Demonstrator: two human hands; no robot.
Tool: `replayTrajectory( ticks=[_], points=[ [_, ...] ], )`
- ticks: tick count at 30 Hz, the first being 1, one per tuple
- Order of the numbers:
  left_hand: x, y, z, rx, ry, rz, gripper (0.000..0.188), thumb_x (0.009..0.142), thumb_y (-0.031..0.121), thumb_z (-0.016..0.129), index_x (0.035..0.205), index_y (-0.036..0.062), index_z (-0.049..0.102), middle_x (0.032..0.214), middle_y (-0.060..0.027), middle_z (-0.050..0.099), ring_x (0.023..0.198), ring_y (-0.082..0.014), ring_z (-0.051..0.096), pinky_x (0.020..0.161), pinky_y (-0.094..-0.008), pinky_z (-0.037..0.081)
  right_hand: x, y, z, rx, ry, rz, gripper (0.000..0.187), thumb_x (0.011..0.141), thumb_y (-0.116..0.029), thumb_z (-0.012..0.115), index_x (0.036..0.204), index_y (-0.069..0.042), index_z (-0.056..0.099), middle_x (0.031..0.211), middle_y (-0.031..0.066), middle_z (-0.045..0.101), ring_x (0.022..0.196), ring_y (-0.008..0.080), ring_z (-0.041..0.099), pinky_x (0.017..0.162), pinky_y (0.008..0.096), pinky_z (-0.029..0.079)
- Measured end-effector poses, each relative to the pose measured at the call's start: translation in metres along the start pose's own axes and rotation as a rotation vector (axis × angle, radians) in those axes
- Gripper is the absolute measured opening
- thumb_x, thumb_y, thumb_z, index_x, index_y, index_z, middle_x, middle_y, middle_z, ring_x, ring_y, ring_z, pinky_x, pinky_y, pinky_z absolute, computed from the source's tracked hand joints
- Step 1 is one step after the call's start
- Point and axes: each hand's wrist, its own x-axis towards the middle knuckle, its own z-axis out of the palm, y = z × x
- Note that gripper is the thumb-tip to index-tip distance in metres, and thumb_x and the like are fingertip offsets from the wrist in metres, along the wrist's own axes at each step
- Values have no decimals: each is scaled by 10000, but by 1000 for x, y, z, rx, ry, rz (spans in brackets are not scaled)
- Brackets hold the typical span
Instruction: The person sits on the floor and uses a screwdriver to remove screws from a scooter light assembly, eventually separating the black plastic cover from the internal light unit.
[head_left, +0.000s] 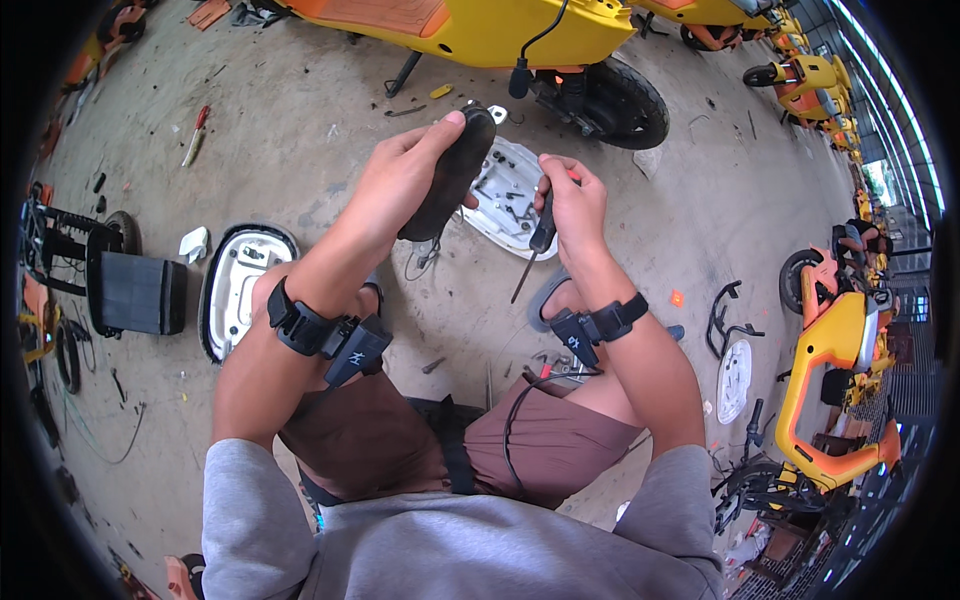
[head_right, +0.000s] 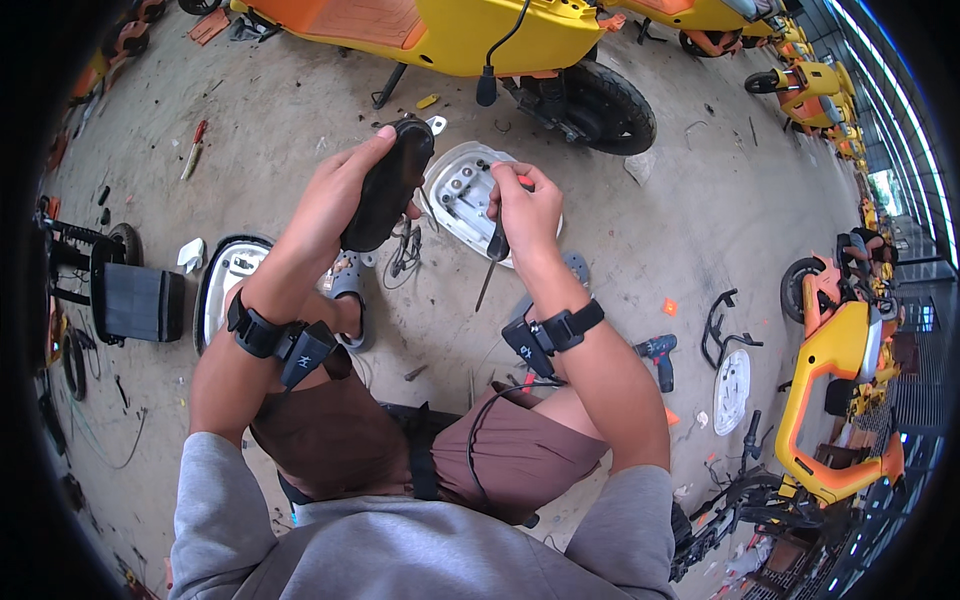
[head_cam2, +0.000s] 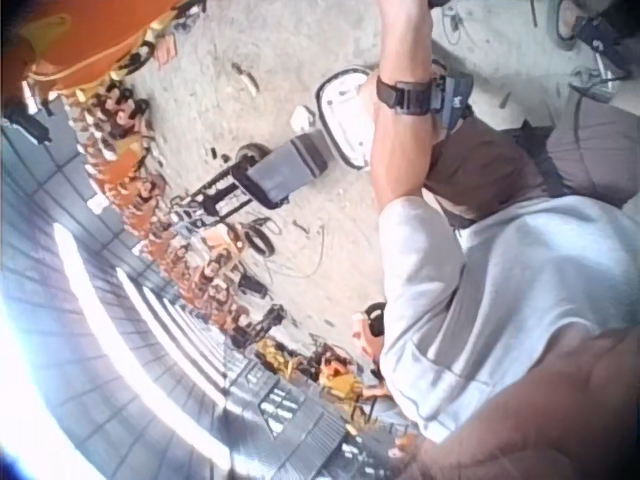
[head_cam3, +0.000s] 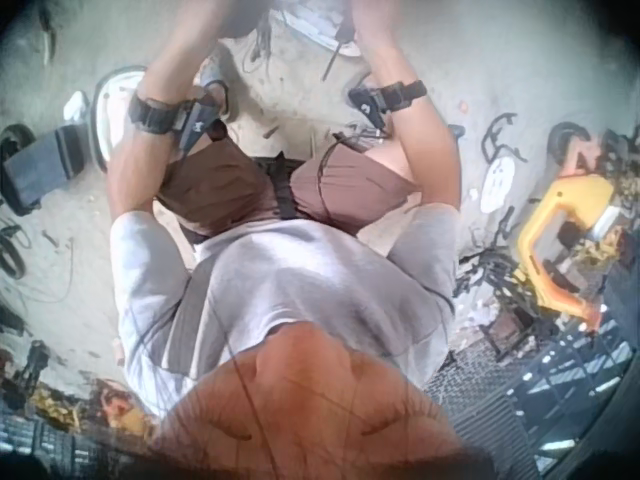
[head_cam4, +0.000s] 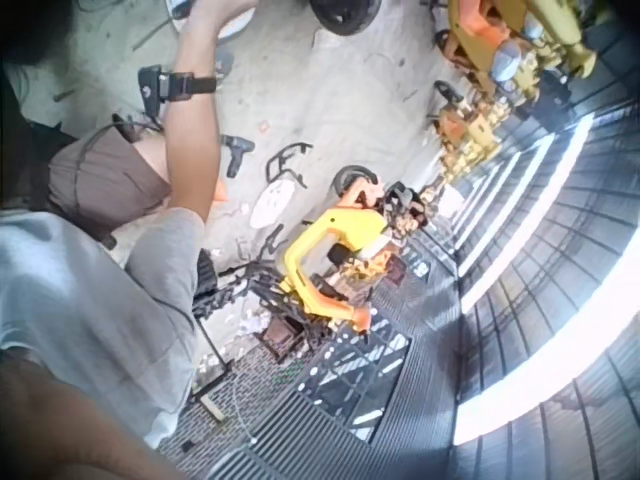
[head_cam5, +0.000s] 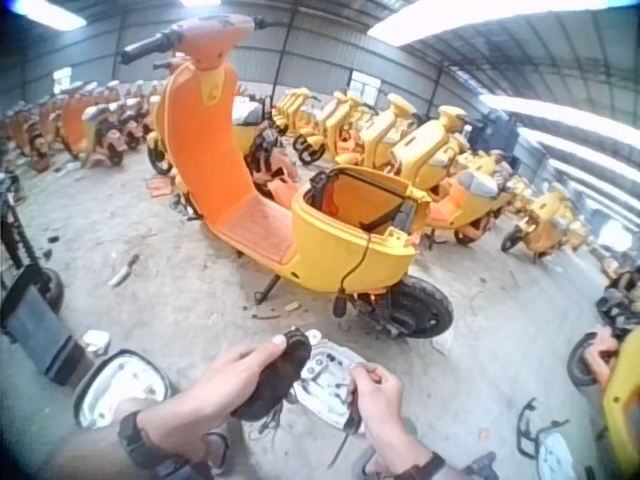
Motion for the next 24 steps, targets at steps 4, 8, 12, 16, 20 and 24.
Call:
replayTrajectory(
  ticks=[4, 8, 12, 16, 20, 24],
  points=[
    [-3, 9, 7, 22, 34, 12, 484, 985, 456, 510, 1081, -3, 633, 838, -90, 679, 698, -131, 650, 616, -238, 480, 32, 67, -4, -64, 99, 102, 178, 848, -167, 691, 897, 0, 655, 668, 45, 599, 514, 106, 559, 486, 247, 449],
    [-1, 2, 10, 69, 44, 109, 467, 981, 431, 544, 1056, -16, 652, 797, -69, 660, 686, -104, 630, 579, -231, 457, 33, 184, -29, 15, 255, 310, 148, 845, -141, 671, 887, -4, 636, 658, 46, 584, 507, 142, 560, 474, 274, 448],
    [-3, -7, -4, 84, 29, 175, 519, 972, 403, 556, 1125, -87, 631, 797, -87, 634, 682, -123, 608, 625, -273, 476, 7, 275, -48, 64, 396, 565, 124, 841, -118, 665, 850, -5, 616, 647, 49, 577, 501, 169, 558, 475, 297, 458],
    [-8, -3, -15, 114, 92, 173, 518, 973, 410, 548, 1130, -76, 632, 795, -89, 638, 698, -125, 607, 631, -276, 474, -12, 335, -54, -81, 412, 721, 139, 831, -121, 671, 814, -14, 583, 657, 68, 574, 518, 190, 566, 492, 326, 477],
    [-9, 1, -14, 159, 89, 163, 509, 976, 406, 549, 1121, -75, 632, 786, -82, 638, 704, -117, 597, 627, -273, 466, -1, 359, -60, -115, 352, 728, 137, 845, -137, 668, 853, -17, 603, 662, 58, 575, 528, 183, 563, 503, 327, 475],
    [-11, 1, -12, 139, 115, 149, 501, 980, 404, 551, 1110, -73, 632, 788, -72, 637, 697, -110, 588, 616, -267, 458, 1, 350, -60, 85, 233, 690, 149, 879, -151, 670, 913, -20, 609, 694, 61, 579, 560, 190, 571, 519, 333, 475]
  ],
)
